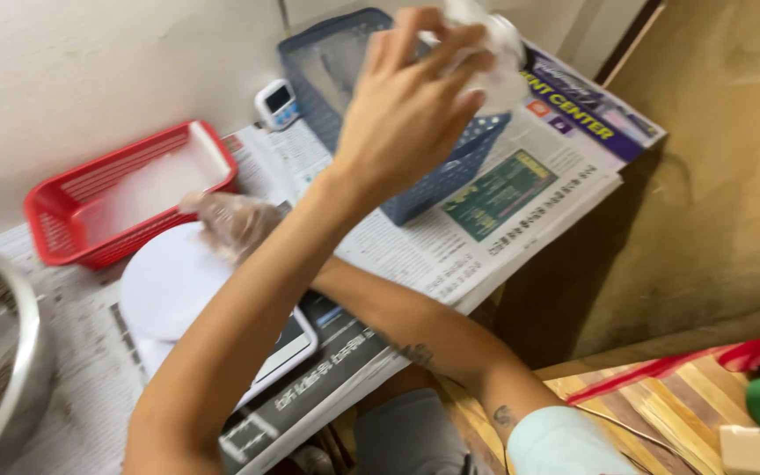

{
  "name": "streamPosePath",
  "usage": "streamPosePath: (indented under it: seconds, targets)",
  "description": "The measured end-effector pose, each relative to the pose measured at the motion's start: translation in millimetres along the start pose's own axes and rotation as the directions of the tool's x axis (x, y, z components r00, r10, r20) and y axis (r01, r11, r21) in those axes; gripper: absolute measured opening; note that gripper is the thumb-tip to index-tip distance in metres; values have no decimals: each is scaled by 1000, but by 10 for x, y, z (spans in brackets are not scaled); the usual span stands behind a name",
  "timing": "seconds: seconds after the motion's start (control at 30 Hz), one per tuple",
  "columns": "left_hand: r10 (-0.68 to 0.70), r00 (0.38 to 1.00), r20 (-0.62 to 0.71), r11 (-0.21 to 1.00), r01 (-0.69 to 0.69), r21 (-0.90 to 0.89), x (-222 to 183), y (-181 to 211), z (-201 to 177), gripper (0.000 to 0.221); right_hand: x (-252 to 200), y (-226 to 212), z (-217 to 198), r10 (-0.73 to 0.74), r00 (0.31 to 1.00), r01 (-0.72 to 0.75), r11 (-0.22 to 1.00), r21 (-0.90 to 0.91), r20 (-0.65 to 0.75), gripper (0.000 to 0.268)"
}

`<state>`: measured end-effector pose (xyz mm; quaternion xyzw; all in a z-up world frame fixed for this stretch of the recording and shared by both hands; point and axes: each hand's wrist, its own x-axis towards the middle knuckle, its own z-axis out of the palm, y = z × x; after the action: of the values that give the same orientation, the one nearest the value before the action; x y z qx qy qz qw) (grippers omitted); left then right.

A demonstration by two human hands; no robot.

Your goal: Weighing and packaging small seeds into plastic bags using a spoon and a digital scale

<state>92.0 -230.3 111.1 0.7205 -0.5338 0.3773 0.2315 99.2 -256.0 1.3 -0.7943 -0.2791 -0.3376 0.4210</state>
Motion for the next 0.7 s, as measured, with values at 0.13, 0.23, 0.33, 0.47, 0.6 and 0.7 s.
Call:
streamPosePath:
  seconds: [0.13, 0.23, 0.33, 0.47, 0.6, 0.7]
  targets:
    - [337, 935, -110, 942, -333, 47, 570, 36, 996, 11, -197, 198, -377, -4, 1000, 2, 995, -103, -16, 24]
    - [431, 901, 47, 884, -432, 179, 787, 10, 1668, 19, -276, 252, -546, -33, 999, 31, 988, -149, -16, 24]
    - [154, 935, 318, 979, -189, 82, 837, 54, 2007, 39, -375, 251, -556, -49, 999, 46, 984, -172, -12, 23]
    - [-243, 660, 711, 969, 200, 146, 746, 122, 1885, 48, -391, 225, -272, -79, 997, 81, 983, -166, 14, 22]
    - [-3, 985, 175, 989, -24, 148, 413, 155, 1525, 21, -325, 135, 70, -142, 989, 147, 979, -144, 47, 22]
    - [-58, 995, 87, 996, 52, 68, -85, 479, 366, 21, -284, -23, 474, -196, 979, 202, 975, -96, 62, 22]
